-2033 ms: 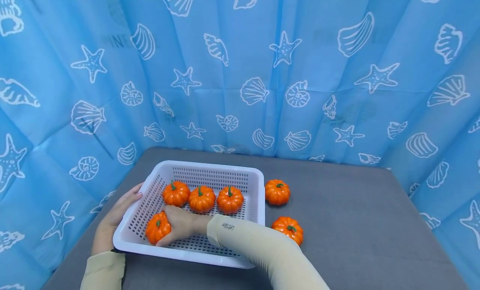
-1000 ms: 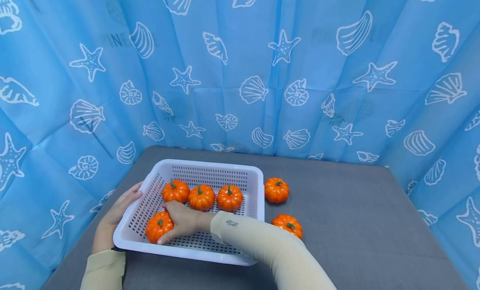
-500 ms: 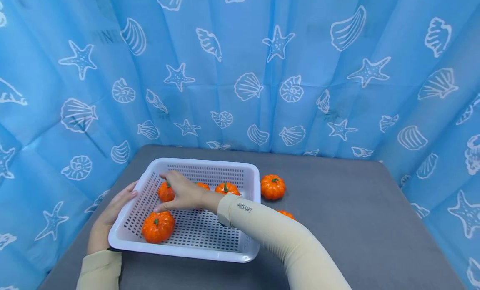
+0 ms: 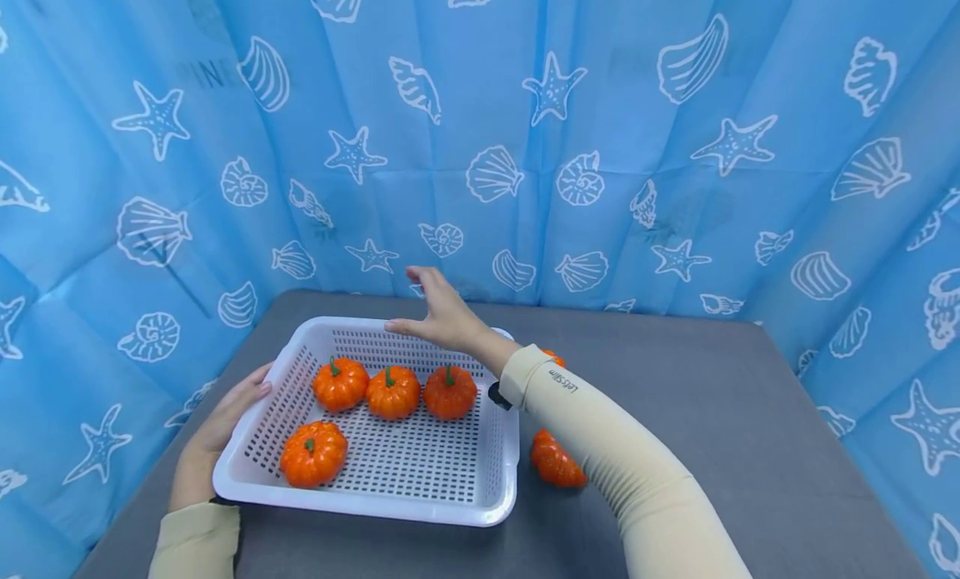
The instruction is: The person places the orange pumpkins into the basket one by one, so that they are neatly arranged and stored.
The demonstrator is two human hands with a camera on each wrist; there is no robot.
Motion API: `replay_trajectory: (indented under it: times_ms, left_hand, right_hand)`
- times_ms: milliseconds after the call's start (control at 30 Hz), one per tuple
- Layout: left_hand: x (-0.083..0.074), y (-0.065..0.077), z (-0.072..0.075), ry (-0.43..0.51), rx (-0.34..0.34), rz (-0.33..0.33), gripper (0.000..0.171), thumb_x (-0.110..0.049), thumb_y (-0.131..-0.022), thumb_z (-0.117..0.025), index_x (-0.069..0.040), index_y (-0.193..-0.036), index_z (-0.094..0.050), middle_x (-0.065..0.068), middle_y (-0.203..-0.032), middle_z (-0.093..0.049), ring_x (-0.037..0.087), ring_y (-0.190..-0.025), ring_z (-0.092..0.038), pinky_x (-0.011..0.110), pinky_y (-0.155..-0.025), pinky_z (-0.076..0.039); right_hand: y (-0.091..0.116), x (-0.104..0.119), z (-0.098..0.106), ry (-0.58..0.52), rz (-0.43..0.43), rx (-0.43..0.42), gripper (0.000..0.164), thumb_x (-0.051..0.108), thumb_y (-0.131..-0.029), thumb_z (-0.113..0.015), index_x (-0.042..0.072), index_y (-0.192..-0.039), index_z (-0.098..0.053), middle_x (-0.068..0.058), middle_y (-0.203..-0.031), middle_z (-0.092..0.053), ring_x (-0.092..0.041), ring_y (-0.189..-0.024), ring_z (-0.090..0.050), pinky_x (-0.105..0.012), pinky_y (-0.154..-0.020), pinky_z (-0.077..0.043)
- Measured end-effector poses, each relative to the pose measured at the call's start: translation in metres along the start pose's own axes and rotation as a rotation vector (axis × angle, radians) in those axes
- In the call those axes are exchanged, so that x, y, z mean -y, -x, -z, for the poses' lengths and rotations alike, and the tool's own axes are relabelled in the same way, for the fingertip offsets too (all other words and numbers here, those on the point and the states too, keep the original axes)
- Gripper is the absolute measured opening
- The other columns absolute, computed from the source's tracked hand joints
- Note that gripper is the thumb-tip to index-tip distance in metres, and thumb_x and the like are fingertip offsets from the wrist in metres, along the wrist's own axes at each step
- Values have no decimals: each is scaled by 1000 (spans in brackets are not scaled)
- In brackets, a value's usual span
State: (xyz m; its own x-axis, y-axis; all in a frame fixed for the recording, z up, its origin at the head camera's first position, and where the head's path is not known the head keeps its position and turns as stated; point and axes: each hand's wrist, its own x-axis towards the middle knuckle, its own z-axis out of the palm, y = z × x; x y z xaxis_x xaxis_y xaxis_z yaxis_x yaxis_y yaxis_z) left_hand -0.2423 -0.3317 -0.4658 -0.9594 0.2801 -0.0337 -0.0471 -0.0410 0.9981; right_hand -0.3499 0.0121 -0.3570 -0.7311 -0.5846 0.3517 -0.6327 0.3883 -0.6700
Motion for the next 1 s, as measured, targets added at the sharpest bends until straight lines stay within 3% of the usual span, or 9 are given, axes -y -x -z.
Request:
replay_trajectory:
  times_ms: [233, 433, 767, 1000]
  left_hand:
    - [1, 2, 0, -11, 4, -1, 52, -28, -103, -33, -23, -152, -16, -2, -129, -55, 25, -107, -63, 53, -84, -52]
    - [0, 2, 0, -12, 3, -5, 52, -28, -103, -33, -23, -152, -16, -2, -129, -55, 24, -107, -63, 51, -85, -53]
    - [1, 3, -1, 12, 22, -8, 52, -27, -103, -32, -22, -152, -15, 0, -131, -53, 25, -109, -62, 51, -87, -52]
    - [1, 1, 0, -14, 11, -8, 51, -28, -103, -32, -24, -152, -16, -1, -130, -54, 25, -108, -62, 53, -85, -52]
  right_hand:
    - [9, -27, 45, -7, -37, -82, 82, 34, -84, -71, 2, -145, -27, -18, -143, -35, -30, -134, -36, -42, -112, -32]
    - [24, -46, 70, 60, -133, -105, 86, 40, -83, -71, 3, -147, -25, -16, -146, -33, -29, -136, -34, -42, -113, -31]
    - [58, -80, 83, 164, -249, -26, 90, 41, -83, -70, 1, -148, -21, -21, -148, -29, -37, -134, -33, -51, -110, -32]
    - [92, -109, 83, 234, -307, 42, 96, 47, -81, -71, -2, -147, -22, -22, -148, -28, -41, -133, -32, -59, -107, -31]
